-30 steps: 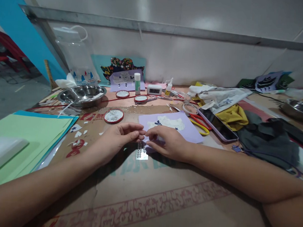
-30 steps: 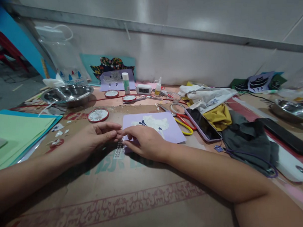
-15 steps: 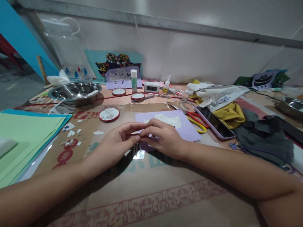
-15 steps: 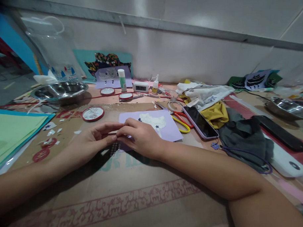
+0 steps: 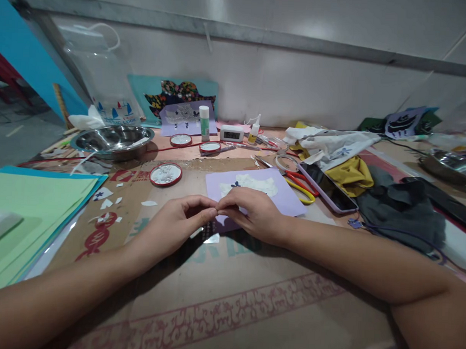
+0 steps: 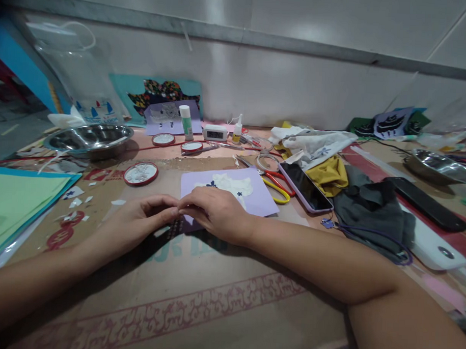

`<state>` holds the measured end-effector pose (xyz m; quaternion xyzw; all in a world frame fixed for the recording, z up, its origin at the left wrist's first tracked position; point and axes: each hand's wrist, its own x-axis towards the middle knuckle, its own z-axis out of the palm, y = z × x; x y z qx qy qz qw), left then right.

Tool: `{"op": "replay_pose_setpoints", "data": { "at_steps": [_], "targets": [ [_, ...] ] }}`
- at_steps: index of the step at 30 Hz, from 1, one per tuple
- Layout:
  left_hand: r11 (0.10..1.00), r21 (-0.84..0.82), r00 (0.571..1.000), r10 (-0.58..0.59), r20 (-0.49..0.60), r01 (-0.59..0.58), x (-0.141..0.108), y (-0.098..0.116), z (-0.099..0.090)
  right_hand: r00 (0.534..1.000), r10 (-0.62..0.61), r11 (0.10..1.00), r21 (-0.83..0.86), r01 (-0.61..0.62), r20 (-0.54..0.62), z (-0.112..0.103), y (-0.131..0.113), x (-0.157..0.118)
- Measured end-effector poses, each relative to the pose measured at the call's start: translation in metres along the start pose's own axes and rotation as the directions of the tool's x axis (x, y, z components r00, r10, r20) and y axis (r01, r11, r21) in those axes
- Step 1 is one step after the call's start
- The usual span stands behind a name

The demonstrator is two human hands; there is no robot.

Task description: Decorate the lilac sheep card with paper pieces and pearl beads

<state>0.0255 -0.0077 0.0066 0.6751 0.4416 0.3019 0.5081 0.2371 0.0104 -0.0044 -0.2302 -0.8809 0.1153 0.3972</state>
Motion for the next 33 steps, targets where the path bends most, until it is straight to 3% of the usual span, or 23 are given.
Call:
{"op": "replay_pose_setpoints", "data": {
  "at_steps": [8, 14, 18, 33],
  "targets": [
    [0.997, 0.052, 0.999, 0.050, 0.006, -0.050, -0.0009, 0.0009, -0.0026, 0.998, 0.057, 0.998, 0.018, -0.057, 0.012, -0.0001, -0.0030, 0.0001],
    [0.996, 0.067, 0.997, -0.061, 0.037, 0.058, -0.0007, -0.0023, -0.0043, 0.992, 0.119, 0.991, 0.050, -0.121, 0.039, 0.0000, -0.0018, -0.0002],
    [0.996, 0.075, 0.999, -0.051, 0.008, 0.050, -0.0008, 0.0015, -0.0034, 0.985, 0.158, 0.985, 0.057, -0.162, 0.068, -0.0006, -0.0010, -0.0005],
    [0.999, 0.014, 0.998, -0.033, 0.052, 0.032, -0.0005, 0.0007, -0.0022, 0.975, 0.160, 0.985, 0.042, -0.168, 0.152, -0.0013, -0.0028, 0.0012]
  ]
}}
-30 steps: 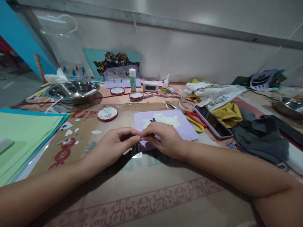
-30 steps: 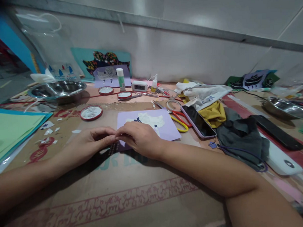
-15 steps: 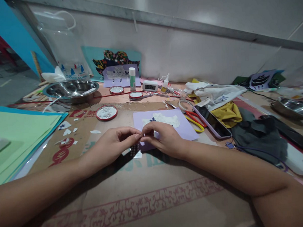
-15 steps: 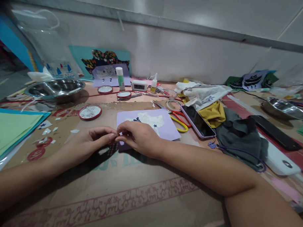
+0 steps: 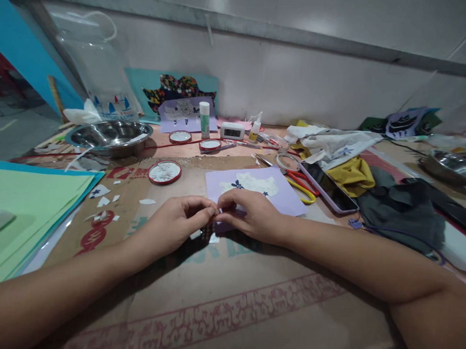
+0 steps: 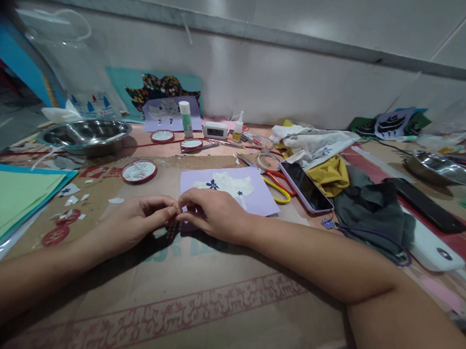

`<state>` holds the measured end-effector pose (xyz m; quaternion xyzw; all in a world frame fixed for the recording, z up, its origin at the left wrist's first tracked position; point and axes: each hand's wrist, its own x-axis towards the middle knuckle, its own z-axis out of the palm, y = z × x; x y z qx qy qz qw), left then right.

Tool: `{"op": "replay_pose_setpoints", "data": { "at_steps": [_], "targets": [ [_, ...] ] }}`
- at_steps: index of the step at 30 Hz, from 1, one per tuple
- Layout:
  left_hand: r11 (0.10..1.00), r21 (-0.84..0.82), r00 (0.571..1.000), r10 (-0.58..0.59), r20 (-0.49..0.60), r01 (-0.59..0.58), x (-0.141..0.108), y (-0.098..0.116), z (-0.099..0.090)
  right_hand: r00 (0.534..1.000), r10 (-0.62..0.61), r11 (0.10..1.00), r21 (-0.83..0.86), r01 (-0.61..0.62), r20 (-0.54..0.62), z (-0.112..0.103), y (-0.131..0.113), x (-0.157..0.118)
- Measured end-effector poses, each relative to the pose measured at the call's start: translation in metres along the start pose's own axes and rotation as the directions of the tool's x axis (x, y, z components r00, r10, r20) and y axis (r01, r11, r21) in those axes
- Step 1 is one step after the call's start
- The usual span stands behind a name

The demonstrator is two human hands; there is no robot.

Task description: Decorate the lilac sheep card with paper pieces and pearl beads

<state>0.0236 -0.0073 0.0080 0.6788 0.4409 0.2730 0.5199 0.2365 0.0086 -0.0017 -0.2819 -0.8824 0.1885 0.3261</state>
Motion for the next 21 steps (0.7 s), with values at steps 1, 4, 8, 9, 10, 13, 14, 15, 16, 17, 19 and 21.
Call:
{"op": "replay_pose_setpoints", "data": {
  "at_steps": [1, 4, 8, 9, 10, 13, 14, 15, 16, 17, 19, 21],
  "targets": [
    [1.000, 0.000, 1.000, 0.002, -0.001, -0.002, -0.0001, 0.0001, 0.0000, 1.000, 0.005, 1.000, -0.002, -0.005, 0.004, -0.0001, -0.0001, 0.0000],
    [1.000, 0.004, 1.000, 0.010, -0.004, -0.010, -0.0003, -0.0001, -0.0002, 1.000, 0.000, 1.000, -0.007, 0.000, 0.006, -0.0003, -0.0009, -0.0001],
    [1.000, 0.018, 1.000, 0.000, -0.009, 0.001, -0.0003, -0.0010, -0.0008, 1.000, -0.021, 1.000, -0.009, 0.021, 0.001, -0.0002, -0.0019, -0.0003],
    [1.000, 0.022, 1.000, -0.004, -0.012, 0.004, -0.0004, -0.0011, -0.0009, 1.000, -0.015, 1.000, -0.010, 0.015, 0.007, -0.0001, -0.0020, -0.0003],
    [1.000, 0.024, 1.000, -0.005, -0.013, 0.006, -0.0005, -0.0011, -0.0009, 1.000, -0.007, 1.000, -0.010, 0.007, 0.015, 0.0000, -0.0020, -0.0003],
    [1.000, 0.024, 1.000, -0.006, -0.013, 0.006, -0.0009, -0.0009, -0.0007, 1.000, -0.007, 1.000, -0.007, 0.007, 0.021, 0.0001, -0.0019, -0.0003],
    [1.000, 0.028, 1.000, -0.007, -0.016, 0.008, -0.0010, -0.0008, -0.0007, 1.000, -0.010, 1.000, -0.008, 0.011, 0.020, 0.0000, -0.0018, -0.0004],
    [0.999, 0.034, 1.000, -0.007, -0.021, 0.008, -0.0011, -0.0008, -0.0006, 1.000, -0.010, 1.000, -0.009, 0.011, 0.022, -0.0001, -0.0018, -0.0004],
    [0.999, 0.040, 1.000, -0.007, -0.026, 0.008, -0.0012, -0.0007, -0.0006, 1.000, -0.007, 1.000, -0.011, 0.008, 0.024, -0.0002, -0.0018, -0.0005],
    [0.999, 0.045, 1.000, -0.006, -0.030, 0.007, -0.0012, -0.0005, -0.0006, 1.000, 0.001, 1.000, -0.011, 0.000, 0.030, -0.0002, -0.0018, -0.0005],
    [0.999, 0.053, 0.999, 0.000, -0.033, 0.002, -0.0012, 0.0001, -0.0009, 0.999, 0.018, 1.000, -0.011, -0.017, 0.041, -0.0001, -0.0018, -0.0006],
    [0.998, 0.062, 0.999, 0.008, -0.032, -0.006, -0.0013, 0.0010, -0.0014, 0.999, 0.019, 1.000, -0.009, -0.019, 0.044, 0.0002, -0.0018, -0.0007]
  ]
}}
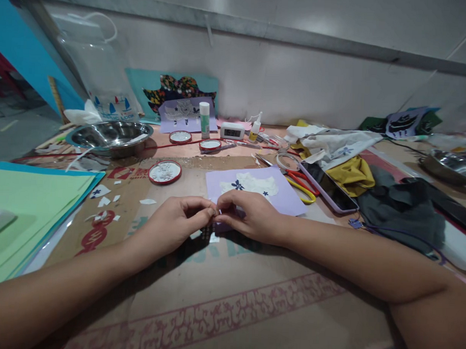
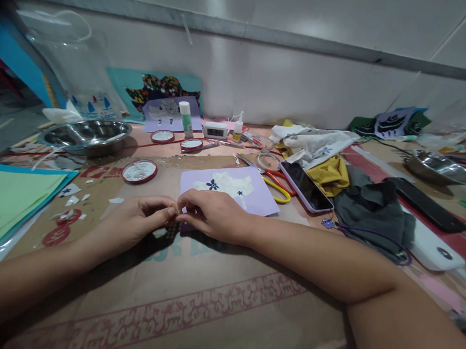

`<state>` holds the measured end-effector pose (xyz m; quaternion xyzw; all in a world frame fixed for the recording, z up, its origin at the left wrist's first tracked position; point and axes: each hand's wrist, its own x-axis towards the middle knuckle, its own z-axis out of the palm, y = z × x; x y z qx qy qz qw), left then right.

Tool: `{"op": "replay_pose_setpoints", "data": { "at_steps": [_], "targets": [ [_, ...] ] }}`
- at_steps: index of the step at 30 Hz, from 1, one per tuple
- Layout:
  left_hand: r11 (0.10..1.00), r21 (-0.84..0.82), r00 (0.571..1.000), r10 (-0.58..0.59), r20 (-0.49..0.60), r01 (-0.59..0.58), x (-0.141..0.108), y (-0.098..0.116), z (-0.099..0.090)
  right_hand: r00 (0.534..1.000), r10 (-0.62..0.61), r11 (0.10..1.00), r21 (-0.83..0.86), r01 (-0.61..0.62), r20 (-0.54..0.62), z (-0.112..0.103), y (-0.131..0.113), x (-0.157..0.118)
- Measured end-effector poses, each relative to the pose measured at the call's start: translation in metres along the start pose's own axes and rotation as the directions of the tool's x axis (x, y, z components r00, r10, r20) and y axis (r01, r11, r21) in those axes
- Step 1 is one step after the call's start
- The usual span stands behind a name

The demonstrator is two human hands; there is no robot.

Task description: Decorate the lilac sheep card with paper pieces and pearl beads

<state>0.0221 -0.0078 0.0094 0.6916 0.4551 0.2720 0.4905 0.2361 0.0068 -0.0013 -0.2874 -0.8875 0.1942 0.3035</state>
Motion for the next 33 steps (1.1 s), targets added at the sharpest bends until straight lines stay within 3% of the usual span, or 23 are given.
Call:
{"op": "replay_pose_setpoints", "data": {
  "at_steps": [5, 12, 19, 33],
  "targets": [
    [1.000, 0.008, 1.000, -0.005, 0.002, 0.005, -0.0001, 0.0013, -0.0005, 0.999, -0.033, 0.999, 0.003, 0.033, -0.013, 0.0003, 0.0000, 0.0003],
    [1.000, -0.005, 0.998, -0.021, -0.064, 0.021, -0.0002, 0.0026, 0.0013, 0.999, 0.019, 0.999, 0.028, -0.018, -0.041, -0.0009, -0.0005, 0.0005],
    [0.997, -0.061, 0.997, 0.041, -0.066, -0.045, 0.0021, 0.0048, 0.0030, 0.995, 0.019, 1.000, 0.022, -0.017, -0.102, -0.0004, -0.0009, 0.0009],
    [0.998, -0.031, 0.998, 0.049, -0.043, -0.051, 0.0005, 0.0005, 0.0025, 0.989, -0.106, 0.994, 0.015, 0.108, -0.100, -0.0014, -0.0004, -0.0005]
  ]
}}
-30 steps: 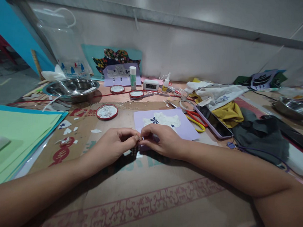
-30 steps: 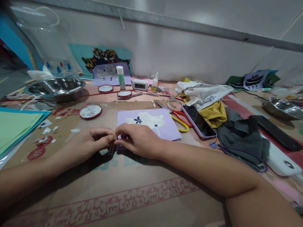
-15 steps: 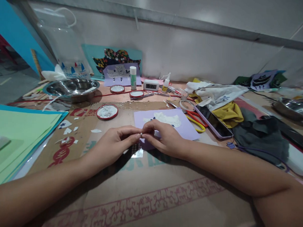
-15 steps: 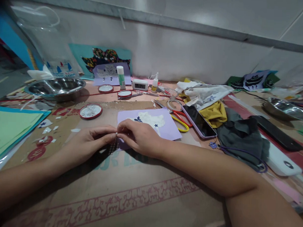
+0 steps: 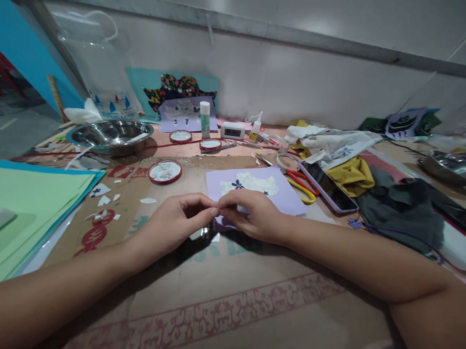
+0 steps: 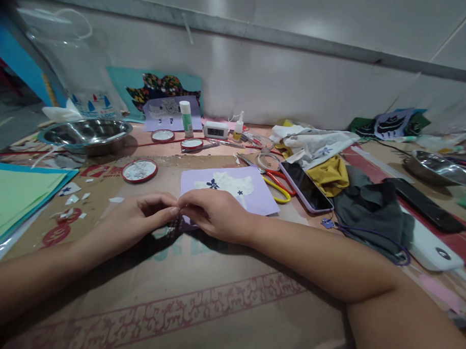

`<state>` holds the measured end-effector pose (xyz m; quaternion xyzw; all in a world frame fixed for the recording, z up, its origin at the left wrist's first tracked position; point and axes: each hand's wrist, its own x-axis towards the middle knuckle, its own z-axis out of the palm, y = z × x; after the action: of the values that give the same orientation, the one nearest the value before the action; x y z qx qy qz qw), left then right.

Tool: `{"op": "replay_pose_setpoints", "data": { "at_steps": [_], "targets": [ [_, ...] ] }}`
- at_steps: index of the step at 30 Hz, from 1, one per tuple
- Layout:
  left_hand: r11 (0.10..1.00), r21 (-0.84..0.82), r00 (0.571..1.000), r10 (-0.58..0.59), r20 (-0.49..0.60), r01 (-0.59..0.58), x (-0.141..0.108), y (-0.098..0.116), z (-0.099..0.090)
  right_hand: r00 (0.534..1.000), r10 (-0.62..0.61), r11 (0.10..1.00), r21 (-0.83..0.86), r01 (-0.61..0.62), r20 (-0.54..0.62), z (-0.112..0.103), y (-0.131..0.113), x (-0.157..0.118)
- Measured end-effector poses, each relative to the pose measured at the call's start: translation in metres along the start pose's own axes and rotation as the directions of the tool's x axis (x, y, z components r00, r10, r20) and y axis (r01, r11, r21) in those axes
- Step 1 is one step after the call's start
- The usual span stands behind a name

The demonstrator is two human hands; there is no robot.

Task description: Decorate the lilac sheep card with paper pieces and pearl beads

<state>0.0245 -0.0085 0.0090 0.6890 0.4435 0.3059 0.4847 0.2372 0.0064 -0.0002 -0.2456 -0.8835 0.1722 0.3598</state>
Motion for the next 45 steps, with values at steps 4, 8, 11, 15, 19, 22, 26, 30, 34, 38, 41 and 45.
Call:
{"op": "replay_pose_setpoints", "data": {
  "at_steps": [4, 8, 11, 15, 19, 22, 26, 30, 34, 38, 41, 45],
  "targets": [
    [1.000, -0.009, 1.000, -0.007, 0.010, 0.007, 0.0006, 0.0016, 0.0001, 0.999, -0.043, 0.999, -0.003, 0.043, -0.020, 0.0000, 0.0009, -0.0009],
    [0.999, -0.017, 0.999, -0.031, 0.025, 0.031, 0.0009, 0.0014, 0.0006, 0.999, -0.030, 0.999, -0.038, 0.029, -0.026, 0.0002, -0.0002, -0.0010],
    [0.999, -0.033, 0.999, -0.032, 0.024, 0.032, 0.0005, 0.0015, 0.0008, 0.998, -0.050, 0.998, -0.048, 0.048, -0.042, 0.0009, -0.0013, -0.0005],
    [1.000, -0.028, 1.000, -0.004, 0.028, 0.004, -0.0007, 0.0039, 0.0003, 0.987, -0.146, 0.989, -0.045, 0.143, -0.073, 0.0032, 0.0015, -0.0007],
    [1.000, -0.002, 0.999, 0.015, 0.035, -0.015, -0.0015, 0.0043, -0.0007, 0.979, -0.202, 0.977, -0.075, 0.199, -0.033, 0.0044, 0.0047, -0.0015],
    [1.000, -0.028, 0.999, 0.009, 0.039, -0.008, -0.0018, 0.0018, -0.0009, 0.989, -0.138, 0.988, -0.081, 0.134, -0.045, 0.0043, 0.0038, -0.0019],
    [0.997, -0.073, 0.999, 0.000, 0.040, 0.003, -0.0018, 0.0006, -0.0003, 0.997, -0.064, 0.996, -0.067, 0.061, -0.050, 0.0039, 0.0015, -0.0022],
    [0.996, -0.087, 0.999, 0.006, 0.050, -0.001, -0.0010, 0.0029, 0.0002, 0.998, -0.057, 0.997, -0.060, 0.054, -0.037, 0.0030, 0.0004, -0.0022],
    [0.998, -0.063, 0.999, 0.026, 0.036, -0.024, -0.0004, 0.0016, -0.0002, 1.000, -0.003, 0.999, -0.043, 0.002, -0.022, 0.0023, -0.0006, -0.0016],
    [0.998, -0.054, 0.999, 0.025, 0.026, -0.024, -0.0014, -0.0015, 0.0001, 1.000, 0.008, 0.999, -0.034, -0.009, -0.028, 0.0026, -0.0009, -0.0012],
    [0.999, -0.043, 0.999, 0.022, 0.033, -0.020, -0.0016, -0.0011, 0.0012, 0.999, -0.034, 0.998, -0.046, 0.032, -0.040, 0.0026, -0.0013, -0.0010],
    [0.998, 0.041, 0.999, 0.045, 0.009, -0.045, 0.0003, 0.0029, -0.0029, 0.997, -0.064, 0.997, -0.041, 0.063, -0.031, 0.0013, -0.0020, -0.0006]
  ]
}}
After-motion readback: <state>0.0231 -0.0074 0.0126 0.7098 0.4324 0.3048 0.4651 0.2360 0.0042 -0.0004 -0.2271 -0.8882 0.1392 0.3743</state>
